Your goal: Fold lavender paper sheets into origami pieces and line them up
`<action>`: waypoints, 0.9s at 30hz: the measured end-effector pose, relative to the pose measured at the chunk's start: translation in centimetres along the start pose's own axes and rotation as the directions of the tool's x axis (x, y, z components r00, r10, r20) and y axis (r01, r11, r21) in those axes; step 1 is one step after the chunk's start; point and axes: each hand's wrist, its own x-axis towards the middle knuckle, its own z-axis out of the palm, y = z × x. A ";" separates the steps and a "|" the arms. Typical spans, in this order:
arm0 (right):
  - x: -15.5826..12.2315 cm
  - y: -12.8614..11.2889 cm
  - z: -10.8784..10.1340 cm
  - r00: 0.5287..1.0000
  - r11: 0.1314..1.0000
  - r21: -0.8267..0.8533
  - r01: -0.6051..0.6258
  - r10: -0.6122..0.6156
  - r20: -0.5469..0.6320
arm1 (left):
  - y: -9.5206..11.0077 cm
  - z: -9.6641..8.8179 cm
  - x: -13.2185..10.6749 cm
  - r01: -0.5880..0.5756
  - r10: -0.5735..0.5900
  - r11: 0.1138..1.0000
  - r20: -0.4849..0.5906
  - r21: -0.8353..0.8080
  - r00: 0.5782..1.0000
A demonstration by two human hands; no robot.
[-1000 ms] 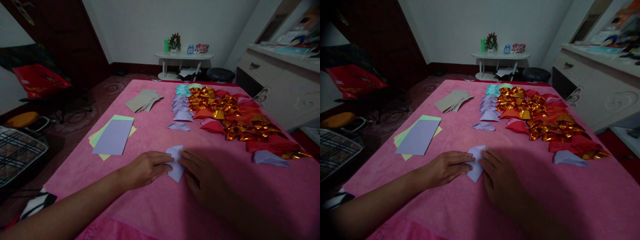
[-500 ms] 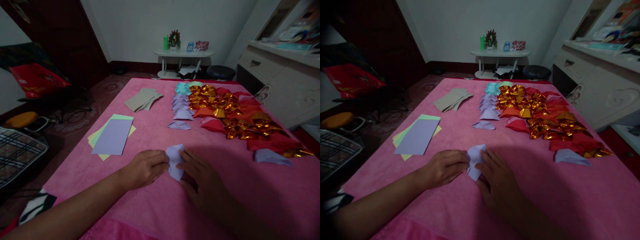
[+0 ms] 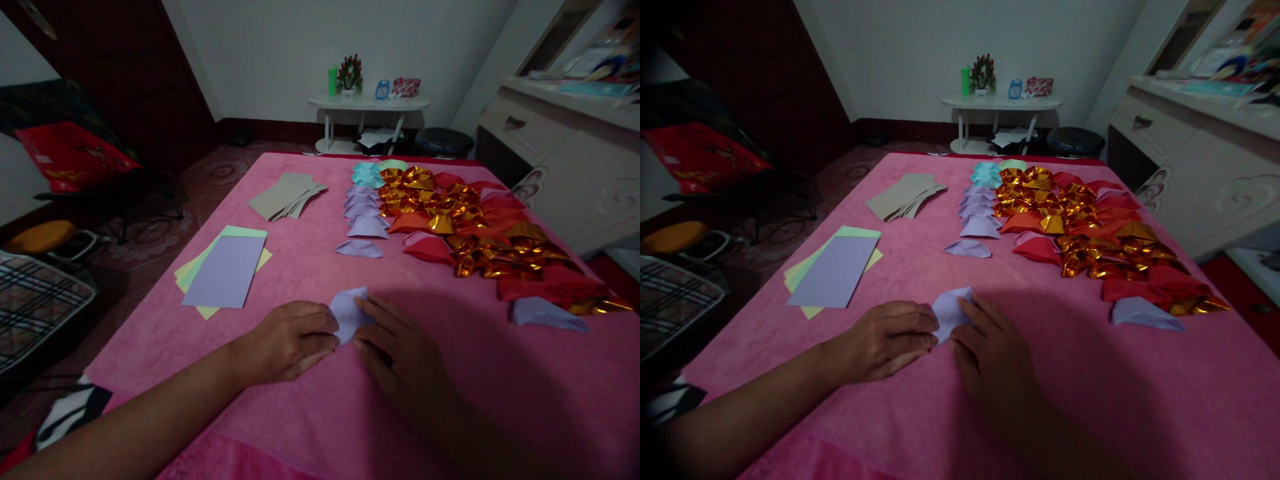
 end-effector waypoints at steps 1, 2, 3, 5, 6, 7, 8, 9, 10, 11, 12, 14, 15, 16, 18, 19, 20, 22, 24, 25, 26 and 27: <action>0.1 -0.2 -0.1 1.000 1.000 0.011 -0.021 0.021 0.010 | 0.1 0.0 0.0 0.003 -0.003 1.000 0.002 -0.006 1.000; 0.2 -0.4 -0.1 0.999 0.999 0.022 -0.039 0.039 0.015 | 0.1 0.0 0.1 0.003 -0.003 1.000 0.003 -0.014 1.000; 0.3 -0.5 -0.2 0.998 0.998 0.032 -0.056 0.055 0.014 | 0.2 0.0 0.1 0.005 -0.004 1.000 0.005 -0.022 1.000; 0.4 -0.7 -0.2 0.996 0.995 0.049 -0.092 0.092 0.002 | 0.2 -0.1 0.1 0.004 -0.003 0.999 0.003 -0.036 1.000; 0.5 -0.8 -0.2 0.994 0.992 0.055 -0.113 0.113 -0.001 | 0.2 -0.1 0.1 0.001 -0.001 0.999 0.000 -0.043 1.000; 0.6 -0.9 -0.2 0.991 0.989 0.059 -0.134 0.134 -0.002 | 0.3 -0.1 0.1 0.000 0.000 0.999 -0.002 -0.050 1.000; 0.7 -1.0 -0.2 0.988 0.986 0.061 -0.153 0.153 0.001 | 0.3 -0.1 0.1 0.001 -0.001 0.998 -0.002 -0.057 1.000; 0.9 -1.1 -0.2 0.986 0.984 0.061 -0.167 0.167 0.004 | 0.3 -0.1 0.1 0.005 -0.005 0.998 -0.003 -0.064 1.000; 1.0 -1.2 -0.1 0.985 0.983 0.059 -0.173 0.173 0.009 | 0.3 -0.1 0.1 0.011 -0.011 0.997 -0.004 -0.071 1.000; 1.0 -1.3 -0.1 0.984 0.983 0.054 -0.177 0.176 0.013 | 0.3 0.0 0.1 0.021 -0.021 0.997 -0.005 -0.077 1.000; 1.1 -1.3 -0.1 0.984 0.983 0.048 -0.178 0.177 0.014 | 0.3 0.0 0.1 0.029 -0.030 0.996 -0.009 -0.084 1.000; 1.2 -1.5 0.0 0.985 0.984 0.034 -0.175 0.175 0.010 | 0.3 0.0 0.1 0.041 -0.043 0.994 -0.018 -0.101 0.999; 1.2 -1.5 0.0 0.985 0.984 0.026 -0.174 0.173 0.007 | 0.4 0.1 0.1 0.042 -0.045 0.993 -0.022 -0.110 0.999; 1.2 -1.6 0.0 0.985 0.985 0.019 -0.171 0.171 0.003 | 0.4 0.1 0.1 0.040 -0.044 0.992 -0.026 -0.118 0.999; 1.2 -1.6 0.1 0.987 0.987 0.007 -0.159 0.160 -0.007 | 0.4 0.1 0.1 0.036 -0.042 0.992 -0.044 -0.124 0.998; 1.1 -1.6 0.1 0.988 0.988 0.001 -0.154 0.154 -0.009 | 0.5 0.2 0.0 0.035 -0.041 0.992 -0.051 -0.121 0.998; 1.1 -1.6 0.2 0.988 0.988 -0.005 -0.151 0.151 -0.014 | 0.5 0.2 0.0 0.033 -0.039 0.993 -0.055 -0.113 0.998; 1.1 -1.6 0.3 0.989 0.989 -0.018 -0.148 0.148 -0.018 | 0.5 0.2 0.0 0.030 -0.034 0.996 -0.040 -0.089 0.999; 1.1 -1.6 0.4 0.989 0.989 -0.029 -0.147 0.146 -0.022 | 0.6 0.3 -0.1 0.026 -0.026 0.998 -0.009 -0.061 1.000; 1.1 -1.7 0.4 0.990 0.989 -0.034 -0.143 0.142 -0.024 | 0.6 0.3 -0.1 0.024 -0.024 0.999 0.003 -0.048 1.000; 1.2 -1.7 0.4 0.990 0.990 -0.039 -0.137 0.136 -0.027 | 0.6 0.4 -0.2 0.026 -0.026 0.999 0.009 -0.037 1.000; 1.2 -1.7 0.4 0.991 0.991 -0.043 -0.130 0.128 -0.030 | 0.6 0.4 -0.2 0.030 -0.030 0.999 0.011 -0.028 0.999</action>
